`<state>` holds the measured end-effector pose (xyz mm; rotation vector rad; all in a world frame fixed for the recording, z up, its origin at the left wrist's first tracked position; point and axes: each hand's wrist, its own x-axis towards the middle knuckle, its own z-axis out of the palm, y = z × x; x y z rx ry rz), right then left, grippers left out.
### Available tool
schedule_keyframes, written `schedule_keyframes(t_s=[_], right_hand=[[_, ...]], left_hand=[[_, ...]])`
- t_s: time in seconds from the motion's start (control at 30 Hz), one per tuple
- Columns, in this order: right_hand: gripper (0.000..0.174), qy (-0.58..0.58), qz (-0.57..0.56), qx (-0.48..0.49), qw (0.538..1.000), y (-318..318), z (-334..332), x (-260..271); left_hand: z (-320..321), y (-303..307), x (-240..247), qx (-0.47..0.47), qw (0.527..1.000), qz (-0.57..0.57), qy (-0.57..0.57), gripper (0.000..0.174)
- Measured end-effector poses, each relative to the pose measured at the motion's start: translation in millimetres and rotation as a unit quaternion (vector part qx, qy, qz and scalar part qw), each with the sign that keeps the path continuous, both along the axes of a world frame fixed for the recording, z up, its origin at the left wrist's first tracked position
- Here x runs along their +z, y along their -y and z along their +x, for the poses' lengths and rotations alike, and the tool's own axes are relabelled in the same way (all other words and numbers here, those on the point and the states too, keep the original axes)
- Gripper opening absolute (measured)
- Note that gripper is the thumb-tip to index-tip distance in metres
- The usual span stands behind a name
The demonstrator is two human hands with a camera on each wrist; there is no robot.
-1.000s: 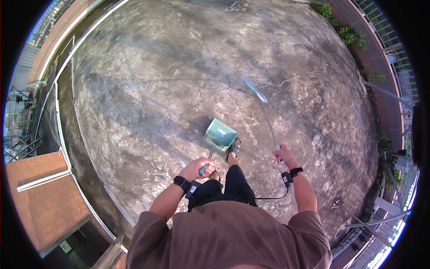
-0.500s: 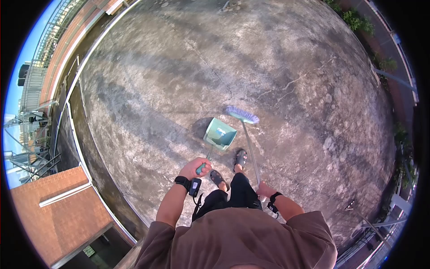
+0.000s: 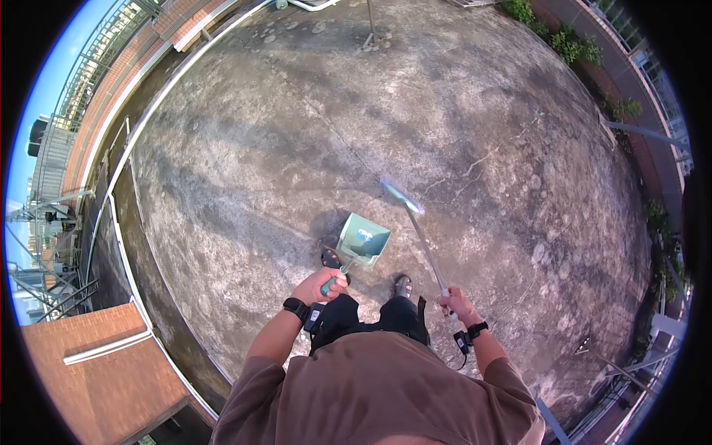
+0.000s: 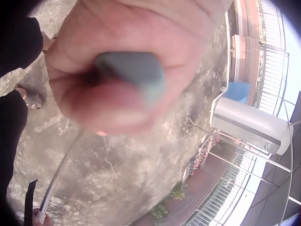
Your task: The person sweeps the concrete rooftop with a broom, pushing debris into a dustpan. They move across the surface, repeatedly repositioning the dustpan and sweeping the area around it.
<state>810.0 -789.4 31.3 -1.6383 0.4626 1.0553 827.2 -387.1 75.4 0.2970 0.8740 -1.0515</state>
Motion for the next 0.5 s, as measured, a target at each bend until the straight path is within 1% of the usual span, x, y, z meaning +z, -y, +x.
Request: schedule_keyframes(t_s=[0.03, 0.1, 0.17, 0.2, 0.27, 0.3, 0.33, 0.37, 0.4, 0.43, 0.47, 0.5], right_hand=[[0.017, -0.001, 0.022, -0.032, 0.999, -6, 20, -17], [0.017, 0.047, 0.015, -0.087, 0.995, -23, 64, -41], [0.018, 0.063, -0.062, -0.108, 0.990, -50, 107, -50], [0.018, 0.068, -0.061, -0.114, 0.989, -66, 119, -54], [0.019, 0.080, -0.193, -0.069, 0.976, -94, 153, -70], [0.010, 0.259, -0.161, 0.161, 0.939, -58, 146, -188], [0.010, 0.253, -0.164, 0.171, 0.938, -73, 145, -187], [0.006, 0.305, -0.249, 0.370, 0.841, -97, 148, -181], [0.005, 0.340, -0.316, 0.545, 0.698, -123, 146, -173], [0.004, 0.281, -0.288, 0.572, 0.715, -146, 135, -161], [0.005, 0.219, -0.259, 0.595, 0.729, -169, 118, -150], [0.009, 0.081, -0.279, 0.402, 0.869, -195, 93, -144]], left_hand=[[7, -10, -8, -0.001, 1.000, -0.008, 0.003, 0.016], [26, -26, -17, -0.017, 1.000, -0.005, 0.013, 0.015], [43, -40, -29, -0.035, 0.999, -0.011, 0.015, 0.016], [57, -48, -35, -0.046, 0.999, -0.015, 0.018, 0.016], [82, -61, -37, -0.081, 0.997, -0.014, 0.006, 0.019], [89, -68, -38, -0.085, 0.996, -0.003, 0.018, 0.019], [99, -74, -40, -0.088, 0.996, 0.007, 0.031, 0.019], [107, -77, -38, -0.081, 0.996, -0.001, 0.026, 0.019], [116, -82, -33, -0.082, 0.995, 0.022, 0.050, 0.019], [125, -91, -31, -0.090, 0.992, 0.047, 0.074, 0.019], [136, -101, -34, -0.095, 0.992, 0.039, 0.071, 0.019], [145, -109, -38, -0.099, 0.991, 0.046, 0.079, 0.019]])
